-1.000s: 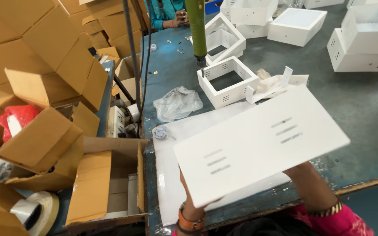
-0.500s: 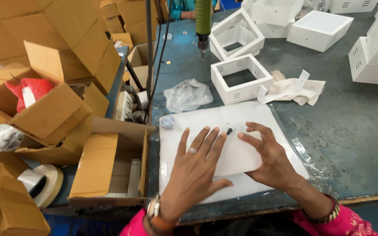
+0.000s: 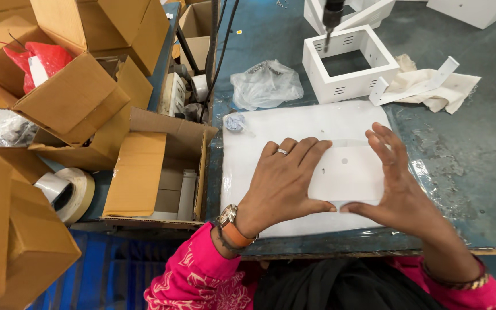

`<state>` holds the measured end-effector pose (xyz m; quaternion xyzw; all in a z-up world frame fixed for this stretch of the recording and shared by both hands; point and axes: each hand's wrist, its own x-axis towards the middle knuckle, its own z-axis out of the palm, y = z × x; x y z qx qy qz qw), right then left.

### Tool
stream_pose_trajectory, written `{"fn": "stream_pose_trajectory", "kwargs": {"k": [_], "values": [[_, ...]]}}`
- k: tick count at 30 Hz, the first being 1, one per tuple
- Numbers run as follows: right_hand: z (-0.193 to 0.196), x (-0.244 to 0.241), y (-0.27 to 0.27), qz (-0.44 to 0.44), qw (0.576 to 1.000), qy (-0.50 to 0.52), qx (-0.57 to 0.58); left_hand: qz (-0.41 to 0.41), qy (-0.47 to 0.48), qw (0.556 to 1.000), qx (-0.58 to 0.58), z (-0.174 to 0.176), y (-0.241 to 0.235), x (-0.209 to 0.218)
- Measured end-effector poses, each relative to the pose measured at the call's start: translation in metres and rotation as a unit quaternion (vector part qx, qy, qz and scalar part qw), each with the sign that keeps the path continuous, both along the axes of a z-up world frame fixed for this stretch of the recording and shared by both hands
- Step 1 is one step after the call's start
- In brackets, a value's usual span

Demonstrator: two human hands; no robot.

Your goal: The person assembles white plastic electronic enclosures on a workbench. They align parts, insert screws, and use a green cordless screwdriver to fasten components together. Completed units are set aside on the table.

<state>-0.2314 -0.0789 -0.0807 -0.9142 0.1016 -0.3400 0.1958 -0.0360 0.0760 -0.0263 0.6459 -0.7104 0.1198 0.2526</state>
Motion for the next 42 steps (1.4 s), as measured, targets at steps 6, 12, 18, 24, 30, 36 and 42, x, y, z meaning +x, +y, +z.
{"fn": "stream_pose_trajectory", "kwargs": {"k": [6,12,18,24,30,36,42], "values": [[0.0,-0.002,-0.004,0.01,1.0,0.019,0.02,-0.001,0.017,1.0,-0.012,-0.001,-0.006,0.001],[-0.002,-0.001,-0.007,0.027,0.999,0.015,0.032,0.002,0.037,0.999,-0.028,-0.002,-0.005,-0.002],[-0.023,-0.026,-0.046,0.153,0.908,-0.133,0.366,0.002,0.042,0.999,-0.026,-0.001,-0.004,-0.003],[-0.073,-0.035,-0.109,-0.234,0.946,-0.02,0.225,-0.006,0.063,0.998,-0.006,0.003,-0.008,-0.003],[-0.104,-0.028,-0.118,-0.27,0.935,0.13,0.19,0.003,0.052,0.999,-0.005,0.002,-0.014,-0.004],[-0.117,-0.027,-0.115,-0.254,0.952,0.132,0.114,0.005,0.044,0.999,-0.008,0.001,-0.01,-0.009],[-0.131,-0.023,-0.119,-0.262,0.957,0.121,-0.026,0.003,0.052,0.999,-0.012,0.0,-0.012,-0.002]]}}
